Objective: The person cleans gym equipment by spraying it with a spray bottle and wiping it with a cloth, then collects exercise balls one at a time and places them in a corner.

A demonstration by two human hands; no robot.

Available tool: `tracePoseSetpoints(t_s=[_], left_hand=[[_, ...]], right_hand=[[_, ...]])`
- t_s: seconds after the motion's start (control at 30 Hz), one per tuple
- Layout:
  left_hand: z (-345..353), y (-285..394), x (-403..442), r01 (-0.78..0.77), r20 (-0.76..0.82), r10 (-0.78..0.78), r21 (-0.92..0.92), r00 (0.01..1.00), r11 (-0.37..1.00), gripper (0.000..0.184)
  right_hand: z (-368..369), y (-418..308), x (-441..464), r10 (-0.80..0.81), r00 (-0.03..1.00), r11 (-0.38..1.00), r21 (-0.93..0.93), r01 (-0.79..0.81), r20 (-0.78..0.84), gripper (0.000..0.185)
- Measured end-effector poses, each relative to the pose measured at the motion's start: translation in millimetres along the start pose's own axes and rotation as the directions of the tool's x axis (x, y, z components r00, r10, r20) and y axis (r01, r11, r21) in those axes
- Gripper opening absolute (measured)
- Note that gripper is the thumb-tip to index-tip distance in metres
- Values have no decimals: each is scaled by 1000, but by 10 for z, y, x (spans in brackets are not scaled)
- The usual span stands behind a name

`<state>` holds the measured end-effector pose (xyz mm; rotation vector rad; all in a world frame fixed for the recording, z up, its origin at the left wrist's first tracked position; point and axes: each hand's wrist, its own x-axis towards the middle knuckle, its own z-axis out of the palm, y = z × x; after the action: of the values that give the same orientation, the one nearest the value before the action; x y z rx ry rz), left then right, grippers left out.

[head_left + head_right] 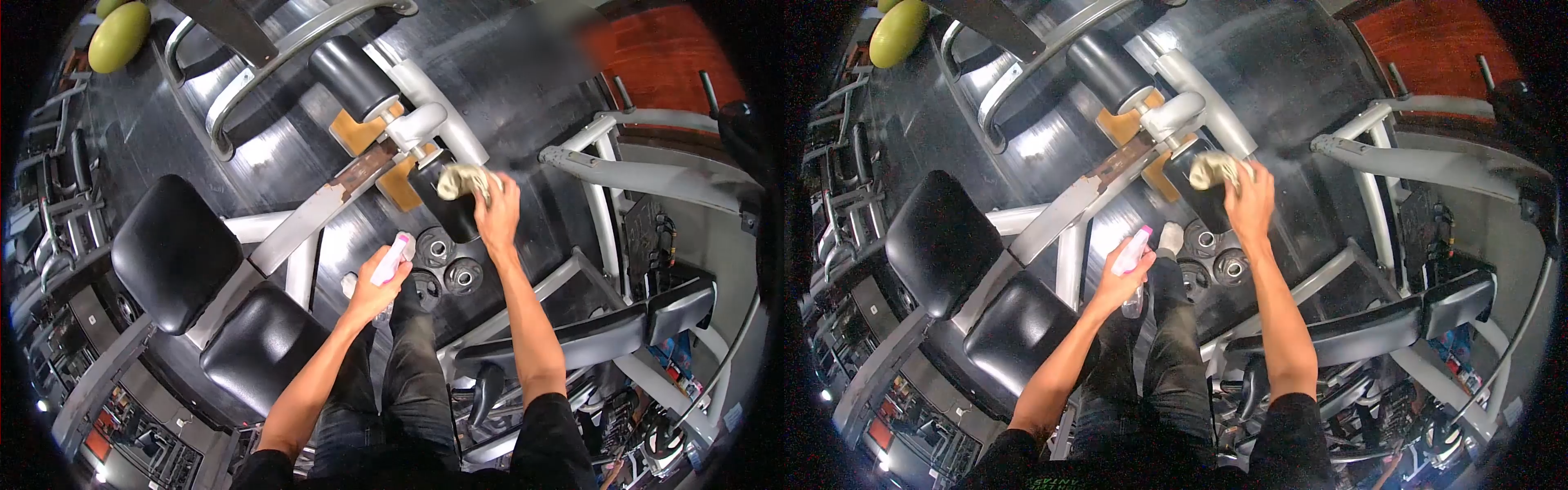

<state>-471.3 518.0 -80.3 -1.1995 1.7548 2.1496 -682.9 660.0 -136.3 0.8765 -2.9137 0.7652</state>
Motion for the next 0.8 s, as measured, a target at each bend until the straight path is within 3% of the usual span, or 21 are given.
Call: tracePoseSetpoints(t_s=[0.07,0.13,0.3,0.47,0.53,0.6,0.7,0.73,0.8], left_hand=[[29,19,10,9,14,-9,-18,1000,1000,14],[46,-18,35,13,8,-12,-19,1000,1000,14],[-20,34,44,29,23,-29,0,999,1000,13],[-124,29,20,20,34,-22,67,999,998,13],[-143,-9,26,0,21,-1,63,1000,998,14],[-132,23,16,40,18,-40,16,999,999,13],[-104,6,-7,64,50,-64,-16,997,998,13],[-86,-19,-9,62,49,-61,-19,997,998,13],[-68,-48,-15,16,44,-16,10,999,1000,13]], right_hand=[[128,-273,213,-47,999,997,63,48,-16,47],[296,-464,270,-241,958,963,-84,255,154,45],[564,-447,-38,-304,891,911,-172,376,338,36],[53,43,-569,-345,824,896,-102,431,450,41],[-123,189,-688,-285,843,924,-104,369,456,50],[-207,265,-671,-144,873,967,-120,224,465,40],[-18,146,-507,184,962,983,-56,-177,202,31],[38,49,-457,201,972,979,-37,-198,124,36],[113,-174,-400,114,979,993,-36,-109,171,43]])
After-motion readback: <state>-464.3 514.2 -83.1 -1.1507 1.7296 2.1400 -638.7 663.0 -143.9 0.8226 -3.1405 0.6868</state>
